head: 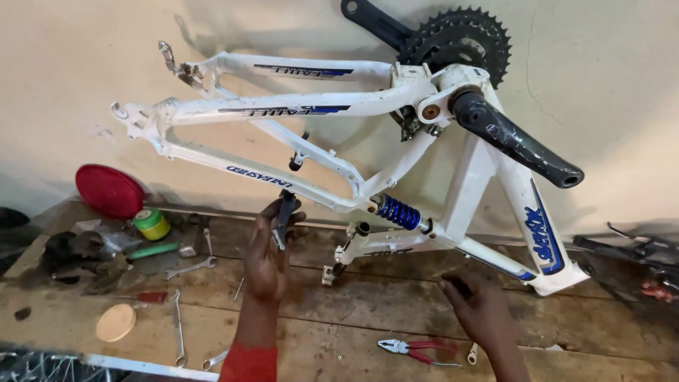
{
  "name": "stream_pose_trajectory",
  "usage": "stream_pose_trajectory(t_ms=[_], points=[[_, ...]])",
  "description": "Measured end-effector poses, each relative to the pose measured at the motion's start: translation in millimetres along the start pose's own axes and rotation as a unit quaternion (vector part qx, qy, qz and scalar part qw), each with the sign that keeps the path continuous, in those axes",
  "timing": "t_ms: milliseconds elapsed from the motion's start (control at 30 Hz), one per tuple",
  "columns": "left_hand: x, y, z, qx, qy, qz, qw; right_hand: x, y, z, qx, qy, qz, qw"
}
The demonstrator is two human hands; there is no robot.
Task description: The person assembles a bicycle frame by attaching a rear shock absorber and a brake caliper. They use a wrench to tighten bolts on the frame and caliper, securing the components in place.
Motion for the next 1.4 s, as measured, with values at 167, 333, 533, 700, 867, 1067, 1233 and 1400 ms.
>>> stream_pose_trajectory(t_ms=[167, 333, 533, 700, 867, 1067, 1233, 1400], points=[[-1, 2, -3, 0.034, -0.038, 0.039, 0.998, 8, 6, -6, -0.001, 0.024, 0.047, 0.999], [-7, 19, -12, 0.068, -0.092, -0.026, 0.993, 14, 14, -7, -0.051, 0.093, 0.026, 0.994], [-16, 11, -13, -0.046, -0.162, 0.009, 0.986, 21, 8, -15, -0.063, 0.106, 0.091, 0.988], [-5, -11, -5, 0.083, -0.149, 0.083, 0.982, 3, -9, -44, -0.042, 0.174, 0.053, 0.982], [36, 5, 25, 0.049, -0.057, 0.053, 0.996, -13, -23, -57, 0.137, 0.105, -0.011, 0.985], [59, 21, 36, -0.079, 0.031, 0.095, 0.992, -27, -22, -93, 0.206, -0.034, -0.104, 0.972], [69, 22, 36, -0.141, 0.064, 0.206, 0.966, -46, -24, -150, 0.278, -0.103, -0.108, 0.949], [71, 18, 32, -0.144, 0.074, 0.238, 0.958, -66, -17, -173, 0.271, -0.121, -0.268, 0.917]])
Point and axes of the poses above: each hand's wrist, its own x-axis towards the middle knuckle, its own z-axis out of the back of the hand, y = z × x, the point moved 5 cm from there along x, towards the middle knuckle, and after that the axes turned 15 degrees about y, right-handed, at the moved point
